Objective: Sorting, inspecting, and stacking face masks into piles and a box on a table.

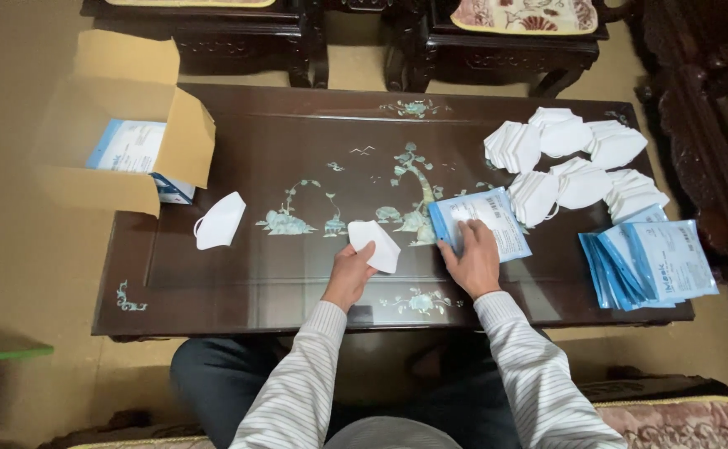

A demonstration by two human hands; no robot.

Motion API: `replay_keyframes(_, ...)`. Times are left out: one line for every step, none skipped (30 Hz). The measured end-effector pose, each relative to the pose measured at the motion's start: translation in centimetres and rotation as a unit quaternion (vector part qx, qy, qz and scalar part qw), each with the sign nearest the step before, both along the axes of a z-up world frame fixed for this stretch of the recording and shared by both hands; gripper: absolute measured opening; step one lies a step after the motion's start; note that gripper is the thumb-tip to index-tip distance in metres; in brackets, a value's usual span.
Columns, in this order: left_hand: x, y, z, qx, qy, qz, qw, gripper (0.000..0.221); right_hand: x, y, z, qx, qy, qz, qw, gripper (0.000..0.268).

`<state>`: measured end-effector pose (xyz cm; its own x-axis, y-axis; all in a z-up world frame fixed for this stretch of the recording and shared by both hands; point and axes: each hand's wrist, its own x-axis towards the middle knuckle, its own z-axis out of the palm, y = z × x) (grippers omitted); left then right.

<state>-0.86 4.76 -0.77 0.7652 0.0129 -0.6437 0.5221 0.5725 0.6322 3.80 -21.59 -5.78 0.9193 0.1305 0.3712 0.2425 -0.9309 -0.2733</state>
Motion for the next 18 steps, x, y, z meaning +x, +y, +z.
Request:
replay_keyframes(-0.1, 0.0, -0.2, 0.001, 0.0, 0.003, 1.0, 0.054, -0.1, 0.0, -0.4, 0.001, 0.0, 0.003, 1.0, 0.063)
replay_keyframes(-0.2, 0.1, -0.4, -0.001, -0.003, -0.003, 1.0, 0.053, -0.2, -0.1, -0.9, -0.024, -0.008, 0.002, 1.0, 0.06)
replay_keyframes(0.0, 0.1, -0.6, -0.002, -0.008, -0.009, 1.0, 0.053, -0.1, -0.1, -1.2, -0.048, -0.018, 0.0, 0.999, 0.057)
replay_keyframes(-0.1, 0.3, -0.7, -0.001, -0.01, -0.007, 1.0, 0.053, -0.1, 0.0, -1.4, -0.047, -0.02, 0.002, 0.999, 0.057)
replay_keyframes(-0.1, 0.3, -0.9, -0.004, -0.013, -0.009, 1.0, 0.052, 0.0, 0.0, -1.6, -0.059, -0.025, 0.001, 0.998, 0.048)
replay_keyframes(-0.1, 0.3, -1.1, -0.007, -0.016, -0.011, 1.0, 0.052, 0.0, -0.1, -1.8, -0.071, -0.03, 0.0, 0.997, 0.039)
replay_keyframes(-0.2, 0.4, -0.9, -0.007, -0.017, -0.009, 1.0, 0.052, 0.0, -0.1, -1.6, -0.071, -0.031, 0.002, 0.997, 0.039)
replay_keyframes(-0.2, 0.5, -0.7, -0.009, -0.018, -0.013, 1.0, 0.051, 0.0, -0.1, -1.4, -0.067, -0.045, 0.008, 0.997, 0.028)
replay_keyframes(-0.2, 0.5, -0.5, -0.011, -0.02, -0.016, 1.0, 0.051, 0.0, -0.2, -1.2, -0.064, -0.058, 0.015, 0.996, 0.017)
replay_keyframes(-0.3, 0.5, -0.4, -0.011, -0.021, -0.013, 1.0, 0.051, 0.1, -0.4, -1.3, -0.064, -0.06, 0.017, 0.996, 0.017)
replay_keyframes(-0.3, 0.5, -0.2, -0.004, -0.024, -0.027, 0.999, 0.051, 0.1, -0.6, -1.5, -0.069, -0.068, 0.007, 0.995, 0.016)
replay_keyframes(-0.4, 0.5, 0.0, 0.003, -0.027, -0.041, 0.999, 0.051, 0.2, -0.8, -1.7, -0.074, -0.076, -0.004, 0.994, 0.016)
replay_keyframes(-0.6, 0.2, 0.2, 0.003, -0.028, -0.037, 0.999, 0.051, 0.0, -0.3, -1.8, -0.074, -0.078, 0.0, 0.994, 0.016)
replay_keyframes(-0.8, -0.2, 0.5, -0.009, -0.033, -0.043, 0.999, 0.055, -0.2, 0.2, -2.0, -0.088, -0.091, -0.006, 0.992, 0.016)
replay_keyframes(-1.2, -0.7, 0.7, -0.021, -0.035, -0.05, 0.998, 0.058, -0.7, 0.5, -2.3, -0.102, -0.102, -0.013, 0.989, 0.016)
replay_keyframes(-0.8, -1.2, 0.5, -0.022, -0.033, -0.047, 0.998, 0.058, -0.8, 1.7, -2.3, -0.103, -0.101, -0.011, 0.99, 0.016)
replay_keyframes(-0.8, -1.9, 0.3, -0.028, -0.044, -0.065, 0.997, 0.058, -1.3, 2.6, -2.5, -0.076, -0.082, -0.005, 0.994, 0.016)
replay_keyframes(-0.8, -2.6, 0.0, -0.034, -0.055, -0.083, 0.994, 0.057, -1.9, 3.5, -2.6, -0.048, -0.063, 0.001, 0.997, 0.017)
